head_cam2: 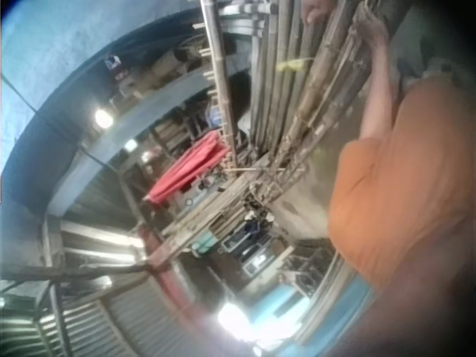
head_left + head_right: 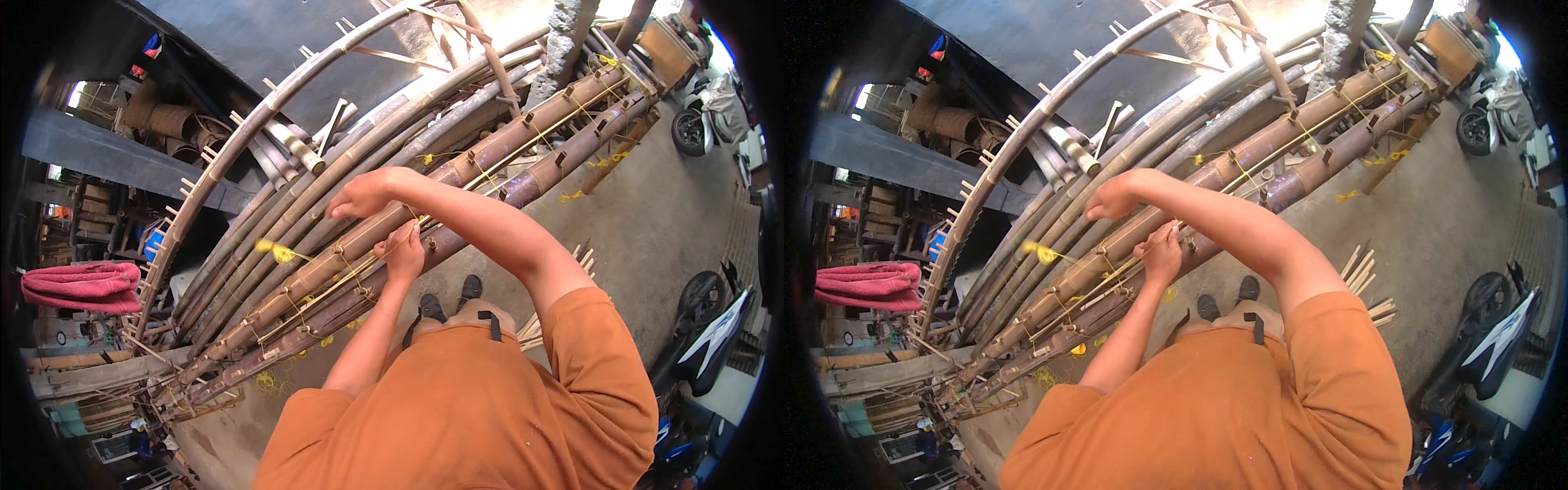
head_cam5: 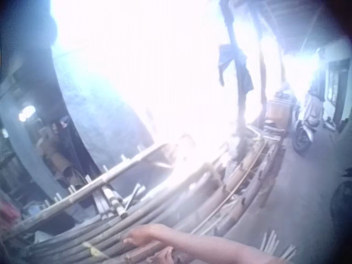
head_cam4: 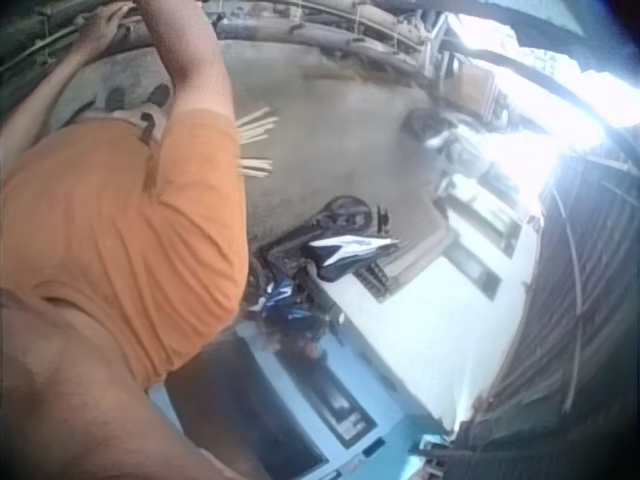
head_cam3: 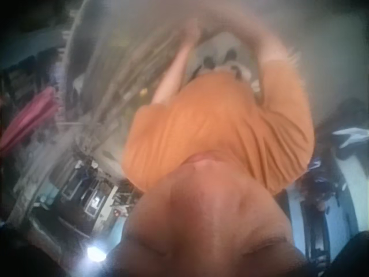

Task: The person gathers thin bamboo strips from the floor, places them on a curved bamboo frame, and secures them with yellow string. The person measures the frame with a tape measure and continues tying additional strips to the structure.

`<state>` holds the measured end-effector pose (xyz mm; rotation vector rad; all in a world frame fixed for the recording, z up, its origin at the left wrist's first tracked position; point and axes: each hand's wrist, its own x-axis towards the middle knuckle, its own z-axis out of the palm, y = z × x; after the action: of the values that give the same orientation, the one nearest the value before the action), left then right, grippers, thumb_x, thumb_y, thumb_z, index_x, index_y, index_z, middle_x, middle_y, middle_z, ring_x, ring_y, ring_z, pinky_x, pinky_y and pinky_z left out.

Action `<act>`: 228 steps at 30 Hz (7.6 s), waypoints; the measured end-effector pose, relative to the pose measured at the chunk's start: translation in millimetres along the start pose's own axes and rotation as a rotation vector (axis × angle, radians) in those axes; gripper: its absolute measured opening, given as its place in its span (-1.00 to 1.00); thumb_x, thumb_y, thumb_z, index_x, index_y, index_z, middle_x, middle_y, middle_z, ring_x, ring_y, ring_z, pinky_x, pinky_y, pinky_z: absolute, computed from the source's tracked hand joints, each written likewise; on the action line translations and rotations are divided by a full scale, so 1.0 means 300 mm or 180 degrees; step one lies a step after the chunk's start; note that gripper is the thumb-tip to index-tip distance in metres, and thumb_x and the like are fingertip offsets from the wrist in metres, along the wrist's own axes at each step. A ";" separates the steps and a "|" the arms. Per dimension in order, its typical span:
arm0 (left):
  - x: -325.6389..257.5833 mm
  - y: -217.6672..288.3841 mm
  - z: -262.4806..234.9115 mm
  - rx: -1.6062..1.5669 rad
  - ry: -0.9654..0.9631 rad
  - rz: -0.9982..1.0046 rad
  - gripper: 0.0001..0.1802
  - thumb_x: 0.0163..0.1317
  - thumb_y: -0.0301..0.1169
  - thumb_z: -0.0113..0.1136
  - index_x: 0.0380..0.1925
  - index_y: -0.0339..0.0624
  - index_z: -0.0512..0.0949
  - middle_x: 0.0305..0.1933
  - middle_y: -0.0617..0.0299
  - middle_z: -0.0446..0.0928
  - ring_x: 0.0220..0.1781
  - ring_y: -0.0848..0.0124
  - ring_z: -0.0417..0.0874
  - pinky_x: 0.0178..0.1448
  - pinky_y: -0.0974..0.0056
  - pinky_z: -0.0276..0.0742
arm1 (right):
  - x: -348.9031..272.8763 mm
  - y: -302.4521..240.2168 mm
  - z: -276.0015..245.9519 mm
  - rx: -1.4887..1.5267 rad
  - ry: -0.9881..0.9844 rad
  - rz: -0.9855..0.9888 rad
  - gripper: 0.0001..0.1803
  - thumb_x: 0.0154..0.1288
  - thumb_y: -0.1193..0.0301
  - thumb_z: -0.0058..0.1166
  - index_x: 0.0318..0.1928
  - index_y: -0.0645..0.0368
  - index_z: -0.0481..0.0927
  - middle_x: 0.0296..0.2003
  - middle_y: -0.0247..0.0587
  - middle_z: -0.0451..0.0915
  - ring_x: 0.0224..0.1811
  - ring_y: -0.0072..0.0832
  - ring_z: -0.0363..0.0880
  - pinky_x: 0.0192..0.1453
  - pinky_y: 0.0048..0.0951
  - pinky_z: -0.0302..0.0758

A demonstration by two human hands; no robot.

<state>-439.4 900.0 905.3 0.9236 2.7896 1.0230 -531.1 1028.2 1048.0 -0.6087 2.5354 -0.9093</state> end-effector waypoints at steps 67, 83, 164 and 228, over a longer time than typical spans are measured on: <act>0.247 -0.358 -0.479 -0.2117 -0.0493 -0.0390 -0.62 0.44 -0.14 0.07 -0.24 -0.23 0.69 -0.29 0.04 0.71 -0.24 0.24 0.73 -0.04 0.11 0.58 | -0.057 -0.294 1.010 0.0681 0.1409 0.0564 -0.59 0.40 0.23 -0.01 -0.52 0.23 0.62 -0.59 0.19 0.54 -0.38 0.14 0.62 -0.25 0.05 0.53; -0.285 -0.867 -0.854 0.0288 -0.1873 -0.0283 -0.72 0.37 -0.30 0.04 -0.08 -0.26 0.56 -0.07 -0.17 0.67 0.05 -0.17 0.64 0.19 -0.23 0.44 | 0.317 -0.665 1.289 0.7623 0.2133 0.0375 -0.67 0.51 0.17 0.00 0.06 0.11 0.60 -0.12 -0.38 0.65 -0.07 -0.55 0.58 0.03 -0.36 0.59; -0.605 -1.452 -1.140 -0.4078 -0.1276 -0.1383 -0.67 0.39 -0.49 0.18 0.13 -0.23 0.50 -0.07 0.32 0.57 -0.25 0.63 0.54 -0.17 0.48 0.52 | 0.682 -1.197 1.247 0.1191 0.1588 0.1691 -0.71 0.26 0.24 -0.05 -0.39 0.20 0.56 -0.43 0.16 0.62 -0.33 0.16 0.62 -0.20 0.09 0.50; -0.606 -1.432 -1.101 -0.2567 -0.1022 -0.1158 -0.79 0.40 -0.35 0.25 -0.18 -0.31 0.67 -0.34 0.35 0.64 -0.34 0.60 0.60 -0.22 0.44 0.54 | 0.850 -0.938 1.125 -0.0483 0.2026 0.1306 -0.83 0.28 0.25 0.18 -0.24 0.02 0.73 -0.27 -0.18 0.65 -0.23 -0.12 0.69 -0.20 -0.09 0.60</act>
<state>-587.4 348.7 876.5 0.3996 1.8903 1.5540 -506.4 532.0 941.0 0.2161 3.1324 -0.8544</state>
